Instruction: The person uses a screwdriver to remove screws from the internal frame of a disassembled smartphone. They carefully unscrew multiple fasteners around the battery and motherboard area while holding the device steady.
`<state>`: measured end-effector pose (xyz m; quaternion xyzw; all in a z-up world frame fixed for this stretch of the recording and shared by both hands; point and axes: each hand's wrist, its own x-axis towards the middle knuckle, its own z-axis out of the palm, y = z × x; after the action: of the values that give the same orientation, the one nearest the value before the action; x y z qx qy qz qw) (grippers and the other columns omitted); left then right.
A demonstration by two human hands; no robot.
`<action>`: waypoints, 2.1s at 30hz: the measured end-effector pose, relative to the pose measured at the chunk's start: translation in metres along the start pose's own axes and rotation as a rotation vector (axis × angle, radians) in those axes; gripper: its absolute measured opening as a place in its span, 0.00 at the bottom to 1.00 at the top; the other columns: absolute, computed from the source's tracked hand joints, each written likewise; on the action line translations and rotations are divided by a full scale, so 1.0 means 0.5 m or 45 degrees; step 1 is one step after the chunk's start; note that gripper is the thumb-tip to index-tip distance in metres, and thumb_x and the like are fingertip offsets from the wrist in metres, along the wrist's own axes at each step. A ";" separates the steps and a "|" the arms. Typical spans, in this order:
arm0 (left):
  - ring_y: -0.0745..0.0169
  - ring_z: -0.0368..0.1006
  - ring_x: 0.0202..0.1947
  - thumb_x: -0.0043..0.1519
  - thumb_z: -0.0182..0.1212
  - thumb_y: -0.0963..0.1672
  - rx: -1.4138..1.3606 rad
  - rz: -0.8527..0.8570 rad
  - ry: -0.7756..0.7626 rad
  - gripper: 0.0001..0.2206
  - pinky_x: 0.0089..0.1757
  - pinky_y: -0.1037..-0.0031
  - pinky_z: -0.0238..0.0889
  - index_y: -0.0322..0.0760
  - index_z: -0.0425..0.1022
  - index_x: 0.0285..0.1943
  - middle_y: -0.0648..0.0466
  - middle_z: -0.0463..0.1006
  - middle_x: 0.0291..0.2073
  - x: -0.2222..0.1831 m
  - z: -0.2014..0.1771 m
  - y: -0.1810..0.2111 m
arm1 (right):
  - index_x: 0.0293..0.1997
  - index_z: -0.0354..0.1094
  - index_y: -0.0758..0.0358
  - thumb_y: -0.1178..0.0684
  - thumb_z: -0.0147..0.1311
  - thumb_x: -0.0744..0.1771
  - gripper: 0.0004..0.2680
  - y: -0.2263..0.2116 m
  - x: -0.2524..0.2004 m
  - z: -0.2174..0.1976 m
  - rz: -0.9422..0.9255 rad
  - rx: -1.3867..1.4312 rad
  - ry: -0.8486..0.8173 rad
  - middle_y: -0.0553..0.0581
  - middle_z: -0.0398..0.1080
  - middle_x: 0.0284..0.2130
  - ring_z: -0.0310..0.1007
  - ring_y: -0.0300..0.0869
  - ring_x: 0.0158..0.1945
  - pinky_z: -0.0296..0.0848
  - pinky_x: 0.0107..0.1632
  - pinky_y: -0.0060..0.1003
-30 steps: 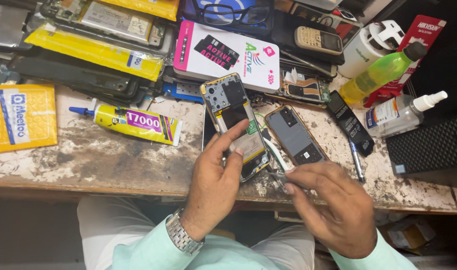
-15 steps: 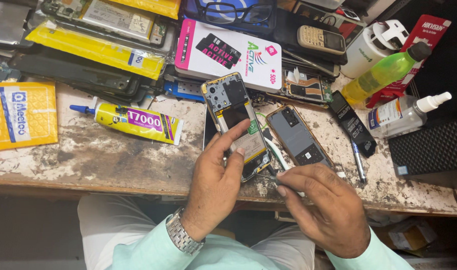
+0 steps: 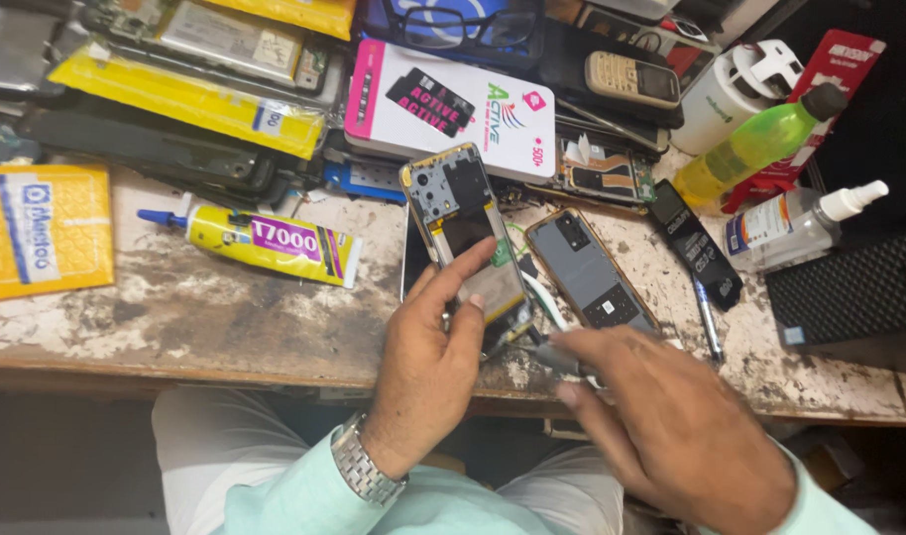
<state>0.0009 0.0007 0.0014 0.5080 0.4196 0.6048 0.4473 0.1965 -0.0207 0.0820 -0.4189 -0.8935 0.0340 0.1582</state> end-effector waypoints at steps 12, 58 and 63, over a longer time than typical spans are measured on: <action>0.64 0.75 0.53 0.65 0.49 0.36 -0.076 -0.022 -0.015 0.20 0.53 0.75 0.68 0.33 0.71 0.67 0.48 0.77 0.53 -0.002 0.003 -0.003 | 0.44 0.69 0.61 0.51 0.55 0.65 0.07 -0.016 0.017 -0.029 -0.097 -0.330 -0.083 0.53 0.73 0.27 0.74 0.46 0.30 0.70 0.34 0.42; 0.68 0.72 0.55 0.66 0.51 0.37 -0.146 -0.200 -0.051 0.20 0.54 0.77 0.65 0.34 0.70 0.69 0.51 0.77 0.58 -0.009 0.004 -0.033 | 0.54 0.73 0.68 0.55 0.66 0.67 0.12 -0.014 -0.011 0.053 -0.037 0.041 0.154 0.58 0.72 0.41 0.75 0.48 0.43 0.74 0.44 0.44; 0.71 0.72 0.53 0.66 0.52 0.38 -0.087 -0.280 -0.039 0.20 0.53 0.78 0.66 0.37 0.70 0.69 0.54 0.79 0.57 -0.002 0.004 -0.033 | 0.53 0.72 0.64 0.57 0.62 0.64 0.12 -0.006 -0.015 0.050 -0.009 0.149 0.149 0.57 0.73 0.43 0.76 0.49 0.45 0.75 0.46 0.43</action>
<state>0.0050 0.0040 -0.0143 0.4526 0.4449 0.5582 0.5345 0.1912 -0.0265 0.0572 -0.4069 -0.8807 0.0610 0.2347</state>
